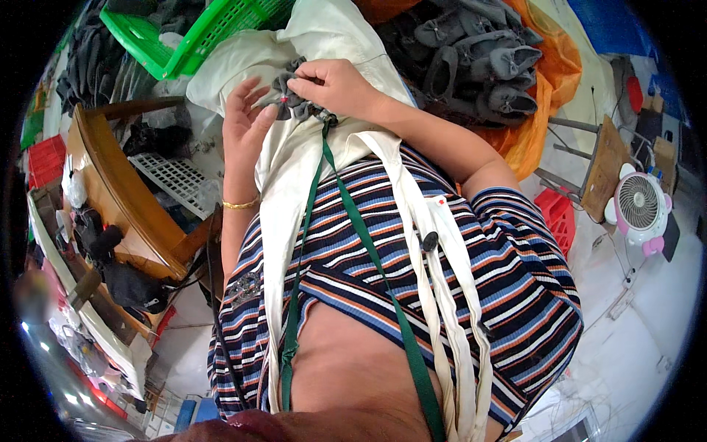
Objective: The person sits and sews grey fabric slippers by hand using a needle and thread. They pick up slippers from a green basket, stitch the edges, and place the finished items into a white sack on their lap.
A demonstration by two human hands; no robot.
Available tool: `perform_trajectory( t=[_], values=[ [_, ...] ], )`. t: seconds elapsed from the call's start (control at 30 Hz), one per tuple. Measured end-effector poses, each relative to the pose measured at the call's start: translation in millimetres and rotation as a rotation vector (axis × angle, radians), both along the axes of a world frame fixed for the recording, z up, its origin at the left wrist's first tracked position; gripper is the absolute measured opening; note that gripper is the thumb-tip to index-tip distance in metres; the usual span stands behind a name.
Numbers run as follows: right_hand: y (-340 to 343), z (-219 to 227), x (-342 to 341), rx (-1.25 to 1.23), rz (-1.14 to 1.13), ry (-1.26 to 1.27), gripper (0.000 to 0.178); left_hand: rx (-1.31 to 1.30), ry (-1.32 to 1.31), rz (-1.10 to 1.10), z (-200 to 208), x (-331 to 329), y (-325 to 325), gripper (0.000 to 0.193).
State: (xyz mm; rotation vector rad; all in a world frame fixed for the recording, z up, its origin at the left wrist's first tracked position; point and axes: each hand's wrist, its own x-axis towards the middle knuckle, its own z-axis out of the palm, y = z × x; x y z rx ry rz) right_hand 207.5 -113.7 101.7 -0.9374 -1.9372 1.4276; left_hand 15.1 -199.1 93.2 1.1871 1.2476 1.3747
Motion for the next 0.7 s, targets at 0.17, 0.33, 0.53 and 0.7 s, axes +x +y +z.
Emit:
perform_trajectory(
  t=[0.17,0.33,0.53,0.7],
  values=[
    [-7.6,7.4,2.6,0.278,0.009,-0.006,0.021,-0.228,-0.073,-0.118,-14.7,-3.5,1.3,0.03],
    [-4.6,8.4,10.7,0.295,-0.003,0.044,0.019,-0.072,0.179,-0.031,-1.1,1.1,-3.5,0.027],
    [6.0,26.0,33.7,0.141,0.074,-0.075,0.022,0.117,0.589,0.053,17.9,3.2,-16.6,0.023],
    [9.1,35.5,38.8,0.053,0.326,-0.085,0.019,0.195,0.671,-0.067,23.7,6.3,-23.3,0.022]
  ],
)
